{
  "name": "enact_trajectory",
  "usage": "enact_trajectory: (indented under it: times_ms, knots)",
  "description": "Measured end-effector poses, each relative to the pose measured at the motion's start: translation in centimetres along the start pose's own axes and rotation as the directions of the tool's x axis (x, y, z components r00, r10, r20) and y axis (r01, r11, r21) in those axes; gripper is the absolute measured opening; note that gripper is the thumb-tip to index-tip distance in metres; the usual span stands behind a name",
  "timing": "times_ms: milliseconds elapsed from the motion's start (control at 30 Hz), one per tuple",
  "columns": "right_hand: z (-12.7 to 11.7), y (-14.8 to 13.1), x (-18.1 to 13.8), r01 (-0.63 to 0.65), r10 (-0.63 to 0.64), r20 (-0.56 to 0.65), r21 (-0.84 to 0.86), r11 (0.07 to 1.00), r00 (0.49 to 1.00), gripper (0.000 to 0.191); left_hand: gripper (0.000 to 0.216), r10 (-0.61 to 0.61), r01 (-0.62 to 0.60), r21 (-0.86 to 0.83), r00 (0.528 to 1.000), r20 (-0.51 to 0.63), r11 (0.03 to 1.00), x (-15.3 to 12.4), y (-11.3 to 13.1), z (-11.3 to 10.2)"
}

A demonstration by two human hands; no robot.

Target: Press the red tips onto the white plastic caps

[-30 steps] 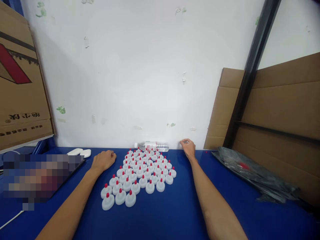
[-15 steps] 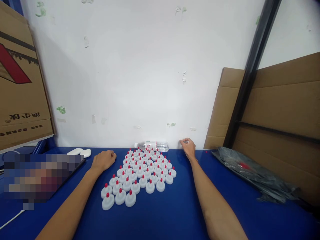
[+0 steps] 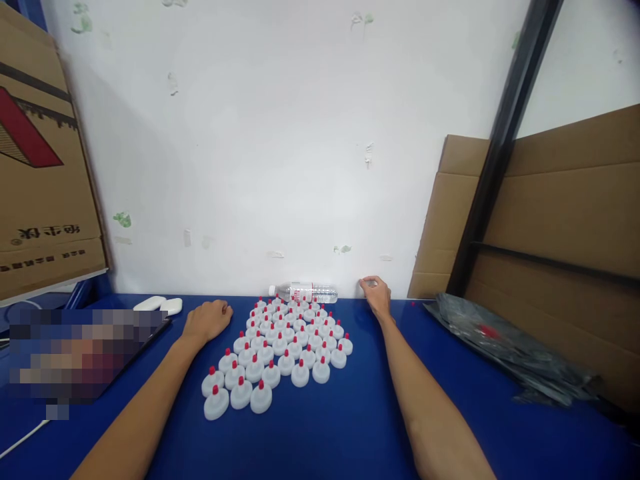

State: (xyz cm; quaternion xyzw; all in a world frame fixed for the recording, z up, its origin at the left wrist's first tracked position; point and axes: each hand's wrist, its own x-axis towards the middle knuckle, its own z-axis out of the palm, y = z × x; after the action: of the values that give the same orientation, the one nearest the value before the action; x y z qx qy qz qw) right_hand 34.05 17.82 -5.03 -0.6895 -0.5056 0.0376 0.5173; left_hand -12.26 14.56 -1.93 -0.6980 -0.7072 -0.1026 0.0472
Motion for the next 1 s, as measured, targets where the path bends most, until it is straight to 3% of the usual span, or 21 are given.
enact_trajectory:
  times_ms: [667, 1000]
  knots:
    - [0.4, 0.6, 0.2, -0.012, 0.01, 0.044, 0.057, 0.998, 0.999, 0.027, 0.041, 0.0, 0.0, -0.009, 1.0, -0.009, 1.0, -0.1, 0.1, -0.2]
    - [0.5, 1.0, 0.4, -0.002, 0.001, 0.004, 0.1, 0.995, 1.0, 0.03, 0.042, 0.004, -0.004, -0.003, 1.0, -0.006, 1.0, 0.0, 0.0, 0.0]
